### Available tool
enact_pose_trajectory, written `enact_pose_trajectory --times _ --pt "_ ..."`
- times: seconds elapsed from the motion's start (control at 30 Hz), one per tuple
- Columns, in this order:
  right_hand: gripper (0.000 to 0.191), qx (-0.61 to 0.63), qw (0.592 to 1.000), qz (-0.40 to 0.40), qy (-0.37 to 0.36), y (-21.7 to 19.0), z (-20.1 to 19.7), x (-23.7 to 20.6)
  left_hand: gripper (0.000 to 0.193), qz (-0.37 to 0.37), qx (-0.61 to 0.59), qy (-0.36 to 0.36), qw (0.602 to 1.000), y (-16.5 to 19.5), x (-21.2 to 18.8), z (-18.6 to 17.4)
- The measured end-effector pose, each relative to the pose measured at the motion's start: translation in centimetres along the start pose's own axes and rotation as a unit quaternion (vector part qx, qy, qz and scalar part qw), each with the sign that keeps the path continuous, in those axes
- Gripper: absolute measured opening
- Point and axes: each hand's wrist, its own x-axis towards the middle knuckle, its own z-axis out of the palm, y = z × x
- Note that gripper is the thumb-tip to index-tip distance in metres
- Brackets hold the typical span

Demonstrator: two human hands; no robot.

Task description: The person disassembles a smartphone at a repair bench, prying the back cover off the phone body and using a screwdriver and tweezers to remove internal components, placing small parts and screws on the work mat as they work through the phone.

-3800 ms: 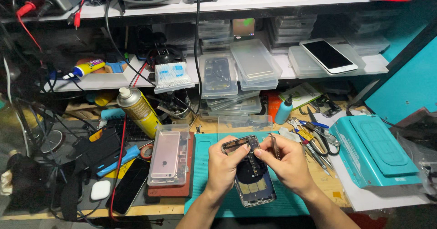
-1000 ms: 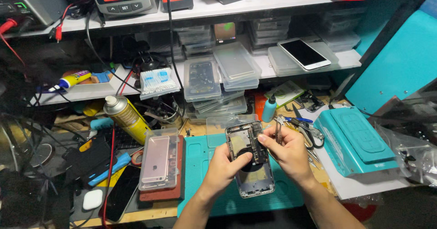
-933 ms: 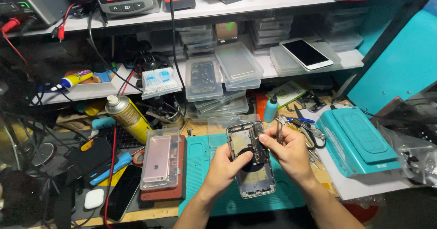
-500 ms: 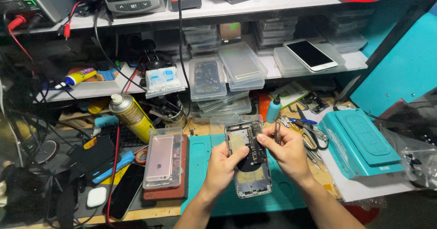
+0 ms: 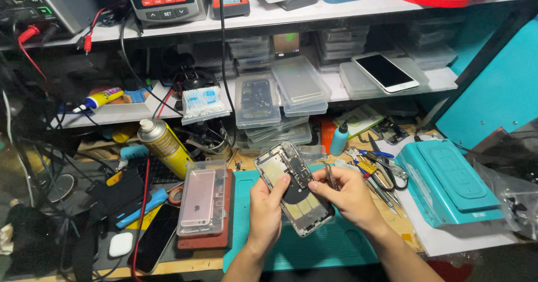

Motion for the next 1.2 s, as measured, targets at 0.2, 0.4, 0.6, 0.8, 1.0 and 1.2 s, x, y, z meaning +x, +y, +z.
enact_pose_trajectory --times 0.2,0.4,0.6,0.8,1.0,1.2 --pt "0.019 0.006 1.0 -0.03 0.006 0.9 -0.3 -0.1 0.023 0.007 0.096 -0.054 0.994 0.6 -0.1 -0.5" --pt "0.019 0.015 1.0 -0.026 0.009 0.8 0.2 -0.1 0.023 0.001 0.085 -0.074 0.994 1.5 -0.3 -0.6" --pt "0.013 0.0 0.999 -0.038 0.02 0.8 0.6 0.3 0.023 0.012 0.13 -0.099 0.987 1.5 -0.2 -1.0" --pt "0.013 -0.012 0.999 -0.043 0.011 1.2 0.4 0.4 0.023 -0.002 0.116 -0.097 0.989 0.6 -0.1 -1.6" --pt "0.016 0.009 0.998 -0.055 0.029 0.9 0.3 0.9 0.024 -0.023 0.124 -0.133 0.983 0.4 0.0 -2.4" --pt "0.015 -0.016 0.997 -0.054 0.054 1.1 -0.2 1.0 0.023 -0.05 0.146 -0.173 0.973 -0.1 0.1 -2.2"
